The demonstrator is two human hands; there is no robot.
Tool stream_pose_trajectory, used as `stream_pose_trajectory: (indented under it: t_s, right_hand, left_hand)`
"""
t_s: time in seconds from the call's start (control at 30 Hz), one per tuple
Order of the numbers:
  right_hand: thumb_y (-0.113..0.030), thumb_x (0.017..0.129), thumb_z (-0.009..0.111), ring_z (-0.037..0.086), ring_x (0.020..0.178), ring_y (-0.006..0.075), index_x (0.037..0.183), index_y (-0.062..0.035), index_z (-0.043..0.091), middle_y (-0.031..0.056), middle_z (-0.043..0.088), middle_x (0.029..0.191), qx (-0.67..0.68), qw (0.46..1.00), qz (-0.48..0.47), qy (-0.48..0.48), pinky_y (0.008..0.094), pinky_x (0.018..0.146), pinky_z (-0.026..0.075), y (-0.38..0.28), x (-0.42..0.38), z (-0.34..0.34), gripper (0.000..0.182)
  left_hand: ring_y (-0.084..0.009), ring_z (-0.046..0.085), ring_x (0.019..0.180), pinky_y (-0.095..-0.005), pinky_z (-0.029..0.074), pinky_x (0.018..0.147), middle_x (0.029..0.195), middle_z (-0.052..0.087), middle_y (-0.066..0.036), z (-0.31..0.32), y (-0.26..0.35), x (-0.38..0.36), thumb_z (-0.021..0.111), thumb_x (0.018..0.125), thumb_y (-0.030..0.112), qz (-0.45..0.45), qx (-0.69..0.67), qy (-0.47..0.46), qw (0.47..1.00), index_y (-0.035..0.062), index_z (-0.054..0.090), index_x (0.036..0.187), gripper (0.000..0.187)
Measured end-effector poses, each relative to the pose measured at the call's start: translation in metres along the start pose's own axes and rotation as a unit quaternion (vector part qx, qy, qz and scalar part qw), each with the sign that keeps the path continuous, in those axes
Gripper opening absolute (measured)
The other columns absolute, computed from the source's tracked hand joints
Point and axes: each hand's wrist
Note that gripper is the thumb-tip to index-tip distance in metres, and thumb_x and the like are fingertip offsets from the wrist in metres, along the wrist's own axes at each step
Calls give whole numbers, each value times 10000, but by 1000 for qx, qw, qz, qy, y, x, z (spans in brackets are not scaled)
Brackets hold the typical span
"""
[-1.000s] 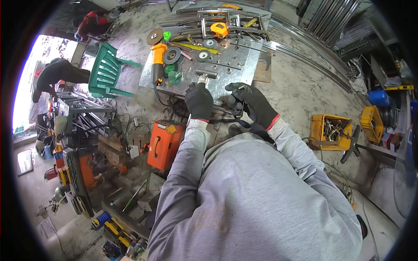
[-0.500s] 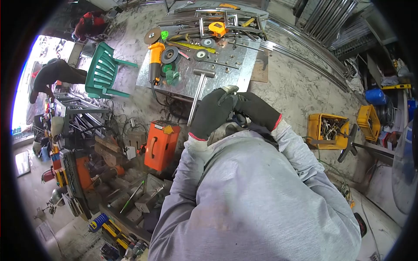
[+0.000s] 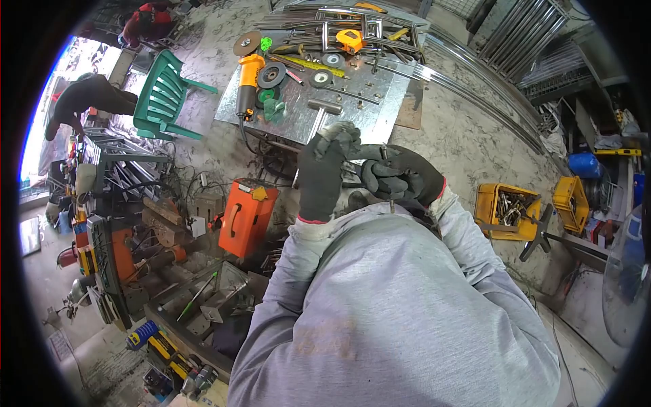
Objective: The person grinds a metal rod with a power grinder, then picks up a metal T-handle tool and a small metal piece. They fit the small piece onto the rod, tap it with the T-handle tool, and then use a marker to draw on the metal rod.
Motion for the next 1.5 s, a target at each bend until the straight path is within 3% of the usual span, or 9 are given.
stream_pose_trajectory:
  t_s: [0.23,0.3,0.67,0.73,0.8,0.87,1.0,1.2,1.5]
  right_hand:
    - [-197,1033,619,648,763,152,1581,76,446,162,741,1096,-87,995,-35,47,291,755,533,-7,-6,20,636]
    - [-159,1024,613,709,870,191,1587,59,429,186,725,1191,-56,992,-67,93,324,838,578,6,-3,-1,630]
    - [-123,1051,565,589,1396,335,1608,63,321,208,572,1464,43,941,-284,180,454,1189,486,22,-20,-28,636]
    - [-147,1051,573,528,1476,333,1623,73,286,197,516,1547,-123,922,-311,197,448,1260,397,26,-24,-15,678]
    - [-157,1041,587,517,1490,328,1633,68,272,197,508,1560,-256,893,-302,216,439,1266,386,28,-17,-22,708]
    - [-166,1031,602,506,1503,322,1643,63,258,196,501,1573,-387,845,-289,232,430,1273,375,27,-12,-28,739]
    - [-138,1017,613,544,1466,285,1636,40,331,185,561,1519,-112,938,-257,203,405,1242,414,22,2,-32,704]
    - [-216,1032,645,670,1175,236,1597,-4,433,138,637,1410,-159,901,-144,377,380,1039,527,9,2,-65,639]
    - [-213,1043,627,667,1160,220,1559,-18,485,126,671,1371,-83,896,-146,410,369,1013,527,-7,-51,-109,569]
  left_hand:
    - [-222,757,946,-387,589,848,1049,799,-137,-30,-39,24,715,990,185,39,300,32,953,12,749,1234,301]
    - [-340,747,914,-477,575,810,956,763,-159,-43,-86,40,777,923,287,21,645,47,762,36,745,1102,310]
    - [-371,701,830,-476,553,756,863,715,-171,-21,-54,23,769,944,307,104,436,44,893,21,725,1067,315]
    - [-339,712,832,-436,557,755,899,731,-173,-35,-79,5,747,959,274,209,554,-73,803,13,726,1131,313]
    - [-307,724,833,-396,561,755,936,747,-174,-28,-81,-10,725,975,241,306,646,-184,675,6,728,1195,322]
    - [-235,719,826,-355,556,741,989,761,-174,1,-71,-22,712,988,213,-145,192,-96,966,-5,714,1257,346]
    - [-330,737,811,-398,571,740,953,763,-199,-3,-57,-10,630,1008,145,-121,223,-66,965,23,754,1223,277]
    - [-384,722,789,-517,560,711,853,744,-160,-41,-104,32,721,982,290,189,603,64,773,124,772,1036,182]
    - [-360,729,785,-486,571,706,858,721,-134,-44,-54,56,715,998,377,143,737,4,661,62,710,989,315]
Point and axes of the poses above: each hand's wrist, its own x-axis towards the middle knuckle, its own z-axis out of the palm, y = z × x
